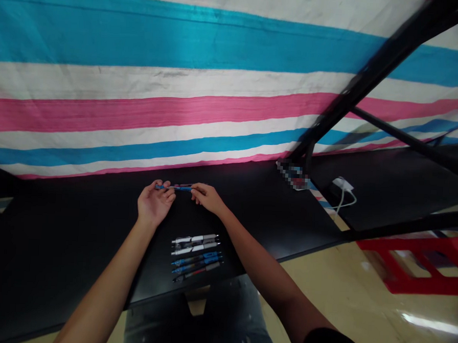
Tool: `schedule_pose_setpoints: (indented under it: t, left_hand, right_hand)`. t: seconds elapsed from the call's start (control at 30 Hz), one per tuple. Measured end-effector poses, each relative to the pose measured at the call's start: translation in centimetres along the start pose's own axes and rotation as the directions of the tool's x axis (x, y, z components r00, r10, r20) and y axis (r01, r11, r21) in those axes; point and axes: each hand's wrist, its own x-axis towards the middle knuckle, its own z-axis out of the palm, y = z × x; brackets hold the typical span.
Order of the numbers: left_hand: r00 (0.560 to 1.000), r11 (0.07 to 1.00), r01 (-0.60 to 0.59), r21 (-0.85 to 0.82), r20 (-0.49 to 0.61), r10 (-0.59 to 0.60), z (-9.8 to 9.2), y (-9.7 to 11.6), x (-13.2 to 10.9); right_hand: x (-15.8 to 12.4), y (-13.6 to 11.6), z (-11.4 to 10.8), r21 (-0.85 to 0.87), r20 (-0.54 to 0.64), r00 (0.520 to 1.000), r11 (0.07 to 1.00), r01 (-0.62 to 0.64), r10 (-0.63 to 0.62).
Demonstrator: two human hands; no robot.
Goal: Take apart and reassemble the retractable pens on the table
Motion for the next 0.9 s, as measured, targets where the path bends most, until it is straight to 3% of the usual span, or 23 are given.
schedule_pose_setpoints:
  t: [0.9]
  left_hand:
    - [0.999, 1.0, -0.006, -0.002, -0.047, 0.006, 0.2, 0.01, -0.12]
  right_hand:
    - [0.08, -0.04, 0.04, 0.065, -0.005, 1.0, 0.998, -0.011, 0.012]
